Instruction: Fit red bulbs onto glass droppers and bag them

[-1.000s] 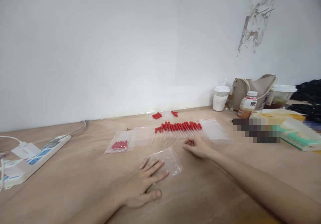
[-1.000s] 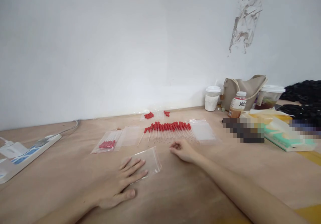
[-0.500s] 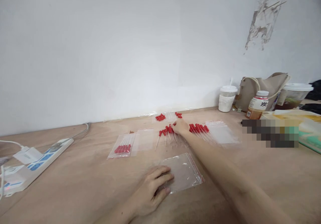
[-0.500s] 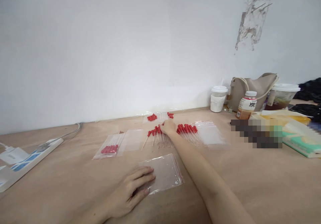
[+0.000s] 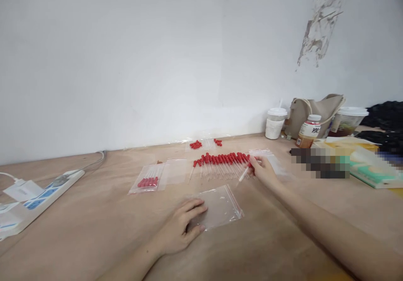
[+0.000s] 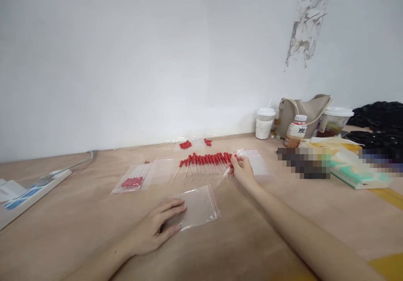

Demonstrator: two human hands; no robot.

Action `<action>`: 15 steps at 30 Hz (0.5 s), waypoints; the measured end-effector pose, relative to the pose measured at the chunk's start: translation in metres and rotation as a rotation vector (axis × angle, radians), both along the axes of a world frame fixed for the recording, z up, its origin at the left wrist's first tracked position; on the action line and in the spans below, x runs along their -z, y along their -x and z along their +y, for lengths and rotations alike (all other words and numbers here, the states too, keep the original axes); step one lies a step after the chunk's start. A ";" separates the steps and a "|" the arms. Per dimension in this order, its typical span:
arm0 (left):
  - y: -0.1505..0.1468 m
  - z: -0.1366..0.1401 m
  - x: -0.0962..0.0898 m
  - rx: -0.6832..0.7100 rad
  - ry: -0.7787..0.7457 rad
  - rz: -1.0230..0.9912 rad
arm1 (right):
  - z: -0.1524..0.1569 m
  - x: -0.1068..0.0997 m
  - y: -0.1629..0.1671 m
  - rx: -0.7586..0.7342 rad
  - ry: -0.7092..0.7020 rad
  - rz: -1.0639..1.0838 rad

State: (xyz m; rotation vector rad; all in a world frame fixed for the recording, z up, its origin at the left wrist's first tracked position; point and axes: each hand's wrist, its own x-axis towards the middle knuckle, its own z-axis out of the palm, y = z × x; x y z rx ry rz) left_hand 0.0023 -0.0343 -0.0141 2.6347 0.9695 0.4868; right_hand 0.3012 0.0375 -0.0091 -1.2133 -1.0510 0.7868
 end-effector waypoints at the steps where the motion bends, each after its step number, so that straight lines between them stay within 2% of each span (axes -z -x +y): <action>1: 0.000 0.000 0.000 0.000 -0.001 -0.008 | -0.010 0.007 -0.003 0.014 0.012 0.048; 5: -0.002 -0.001 -0.004 -0.002 0.002 -0.025 | -0.029 0.026 0.003 -0.019 0.090 0.184; 11: -0.004 0.000 -0.006 0.002 -0.003 -0.011 | -0.037 0.026 0.023 -0.175 0.213 0.417; 15: -0.005 0.001 -0.005 0.007 -0.006 -0.020 | -0.043 0.028 0.020 -0.390 0.268 0.399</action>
